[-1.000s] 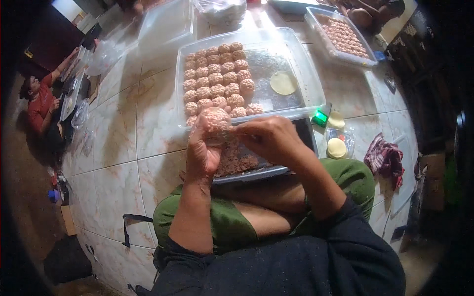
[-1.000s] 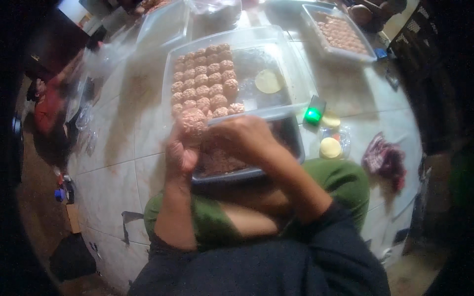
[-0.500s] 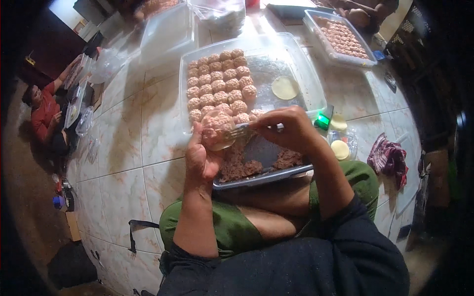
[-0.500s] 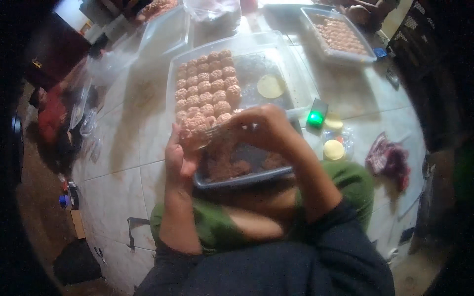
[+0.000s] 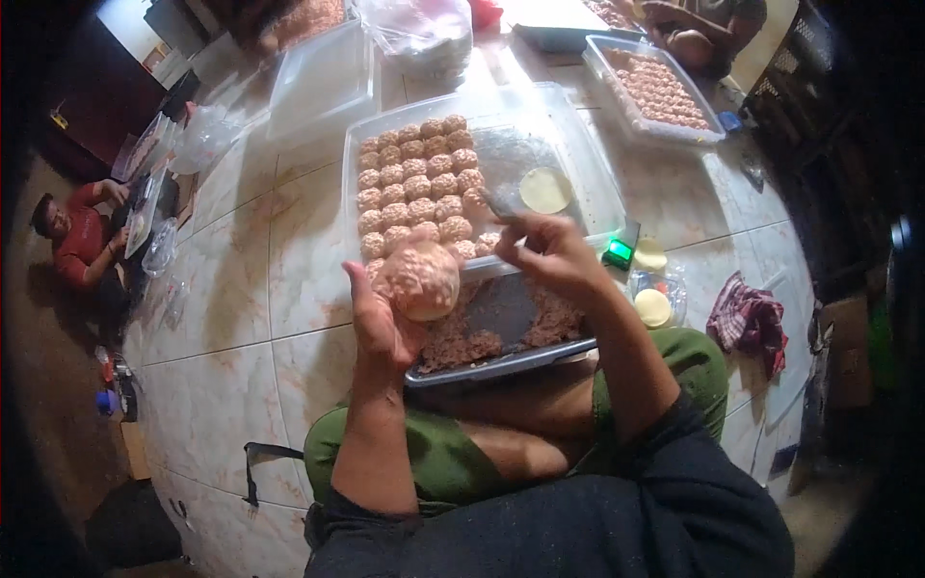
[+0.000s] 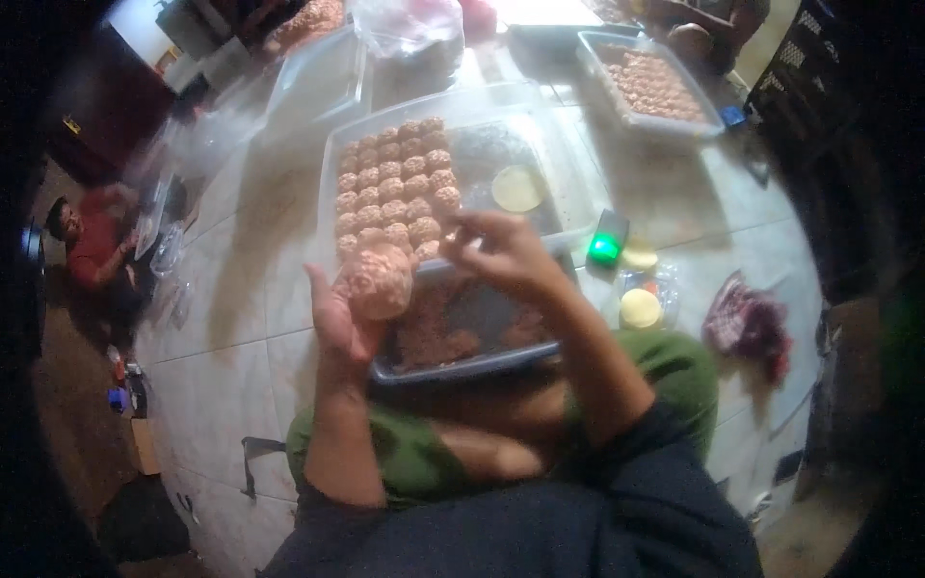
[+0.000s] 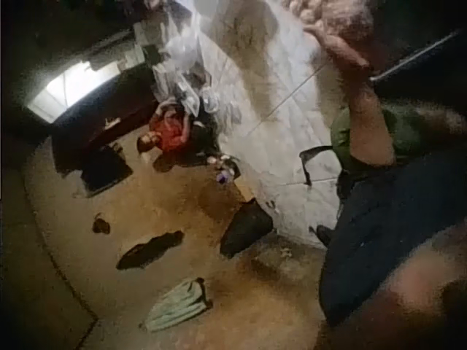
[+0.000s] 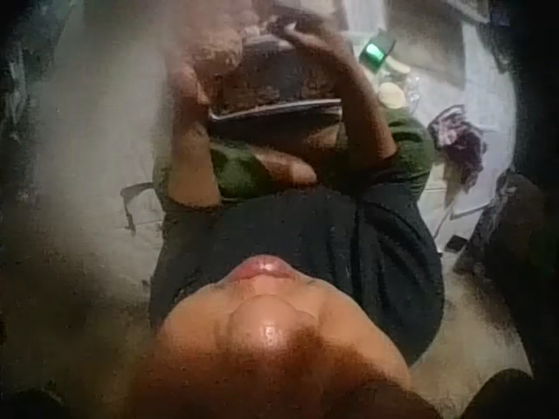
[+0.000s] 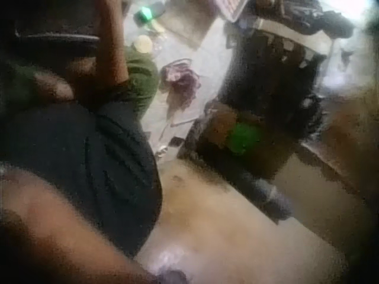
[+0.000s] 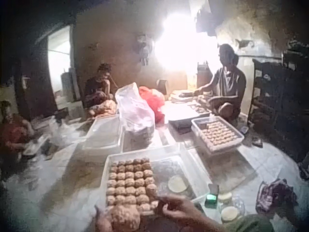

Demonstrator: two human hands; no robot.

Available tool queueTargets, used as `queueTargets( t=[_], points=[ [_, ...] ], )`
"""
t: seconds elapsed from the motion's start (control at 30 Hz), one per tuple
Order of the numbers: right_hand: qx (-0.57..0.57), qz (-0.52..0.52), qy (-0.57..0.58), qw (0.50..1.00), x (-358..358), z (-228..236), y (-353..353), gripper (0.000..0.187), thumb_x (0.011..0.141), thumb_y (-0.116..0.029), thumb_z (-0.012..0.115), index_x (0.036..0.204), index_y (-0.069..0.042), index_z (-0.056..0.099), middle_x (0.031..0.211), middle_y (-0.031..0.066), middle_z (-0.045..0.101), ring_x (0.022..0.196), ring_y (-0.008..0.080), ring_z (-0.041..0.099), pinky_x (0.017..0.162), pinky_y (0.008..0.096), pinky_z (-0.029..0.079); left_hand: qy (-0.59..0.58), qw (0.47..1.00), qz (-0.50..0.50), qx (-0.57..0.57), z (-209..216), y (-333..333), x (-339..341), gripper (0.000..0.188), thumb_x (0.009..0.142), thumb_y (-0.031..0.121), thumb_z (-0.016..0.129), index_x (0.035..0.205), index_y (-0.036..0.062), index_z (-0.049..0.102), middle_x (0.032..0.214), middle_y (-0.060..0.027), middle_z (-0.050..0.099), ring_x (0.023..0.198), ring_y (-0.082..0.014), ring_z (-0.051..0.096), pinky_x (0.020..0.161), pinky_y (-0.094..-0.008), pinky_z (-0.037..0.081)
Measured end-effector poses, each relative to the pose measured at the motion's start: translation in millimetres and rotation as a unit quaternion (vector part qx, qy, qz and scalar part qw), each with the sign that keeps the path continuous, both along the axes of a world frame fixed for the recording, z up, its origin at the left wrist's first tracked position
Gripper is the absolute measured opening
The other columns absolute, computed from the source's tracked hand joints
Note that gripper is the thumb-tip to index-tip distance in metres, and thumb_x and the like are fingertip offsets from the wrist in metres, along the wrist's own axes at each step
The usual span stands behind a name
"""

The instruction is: The person prepares meatballs by placing a portion of meat into a circular wrapper and shaping it with a fork before placing it into a plastic tray.

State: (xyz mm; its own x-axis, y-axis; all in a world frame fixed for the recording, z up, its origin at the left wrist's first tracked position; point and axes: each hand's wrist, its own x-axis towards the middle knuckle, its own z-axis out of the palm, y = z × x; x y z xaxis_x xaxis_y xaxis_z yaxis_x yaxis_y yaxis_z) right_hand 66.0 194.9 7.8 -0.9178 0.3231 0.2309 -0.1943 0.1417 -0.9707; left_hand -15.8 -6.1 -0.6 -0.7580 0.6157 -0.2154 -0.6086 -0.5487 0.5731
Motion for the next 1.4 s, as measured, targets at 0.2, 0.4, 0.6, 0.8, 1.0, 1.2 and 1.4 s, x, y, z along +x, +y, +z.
queueTargets(
  t=[0.2,0.4,0.6,0.8,1.0,1.2,1.4],
  points=[
    [-0.009,0.192,-0.187,0.964,-0.1,-9.9,1.3,0.028,0.086,-0.019,0.067,0.103,0.003,0.067,0.089,0.0024,0.067,0.080,0.0080,0.058,0.073,0.0234,0.047,0.098,0.979,-0.169,-0.057,5.2,4.2,20.6,0.098,0.082,0.077,0.027,0.145,0.0024,0.018,0.124,-0.0216,0.050,0.104,-0.0281,0.058,0.090,-0.0376,0.049],
    [-0.056,0.204,-0.199,0.957,13.1,-17.0,-1.5,0.022,0.086,-0.016,0.067,0.095,0.003,0.066,0.087,0.0008,0.065,0.081,0.0081,0.058,0.072,0.0236,0.047,0.123,0.963,-0.234,-0.049,-5.2,-0.4,11.3,0.099,0.081,0.076,0.035,0.147,0.0063,0.012,0.128,-0.0210,0.048,0.112,-0.0288,0.053,0.090,-0.0364,0.047],
    [-0.174,0.083,-0.173,0.966,25.0,23.4,-15.8,0.027,0.090,-0.015,0.059,0.111,0.001,0.059,0.088,-0.0027,0.062,0.073,0.0024,0.054,0.061,0.0187,0.044,0.257,0.941,-0.185,-0.122,21.1,-26.6,-3.9,0.086,0.082,0.001,0.061,0.148,0.0081,0.006,0.118,-0.0183,0.058,0.112,-0.0228,0.054,0.097,-0.0353,0.041],
    [-0.296,0.066,-0.155,0.940,32.9,28.0,-32.6,0.021,0.091,-0.026,0.058,0.101,-0.008,0.058,0.073,-0.0034,0.053,0.052,0.0051,0.044,0.044,0.0207,0.035,0.333,0.938,-0.092,0.012,10.0,-7.0,7.0,0.091,0.071,-0.007,0.069,0.146,0.0085,0.019,0.139,-0.0150,0.041,0.116,-0.0229,0.053,0.097,-0.0331,0.044],
    [-0.269,0.000,-0.188,0.944,27.8,20.0,-71.9,0.027,0.092,-0.029,0.053,0.110,-0.009,0.056,0.078,-0.0030,0.055,0.053,0.0041,0.042,0.047,0.0187,0.033,0.445,0.895,-0.012,-0.020,-1.6,-7.8,5.5,0.093,0.071,0.007,0.078,0.144,0.0046,0.019,0.132,-0.0165,0.049,0.120,-0.0235,0.051,0.099,-0.0335,0.044],
    [-0.348,0.037,-0.081,0.933,25.6,-33.2,-103.8,0.031,0.098,-0.023,0.043,0.123,-0.004,0.048,0.089,0.0022,0.056,0.066,0.0072,0.048,0.056,0.0204,0.038,0.415,0.906,0.049,-0.067,6.2,-7.1,8.9,0.102,0.072,0.008,0.077,0.147,0.0053,0.007,0.133,-0.0179,0.049,0.117,-0.0234,0.055,0.100,-0.0357,0.042],
    [0.236,0.012,-0.011,0.972,12.9,-36.6,-75.3,0.020,0.097,-0.011,0.042,0.113,-0.005,0.053,0.079,0.0018,0.058,0.061,0.0081,0.051,0.054,0.0237,0.042,0.402,0.916,0.023,0.008,0.8,-6.2,9.1,0.077,0.073,0.007,0.076,0.138,0.0044,0.035,0.136,-0.0156,0.044,0.114,-0.0238,0.055,0.094,-0.0329,0.046]
  ],
)
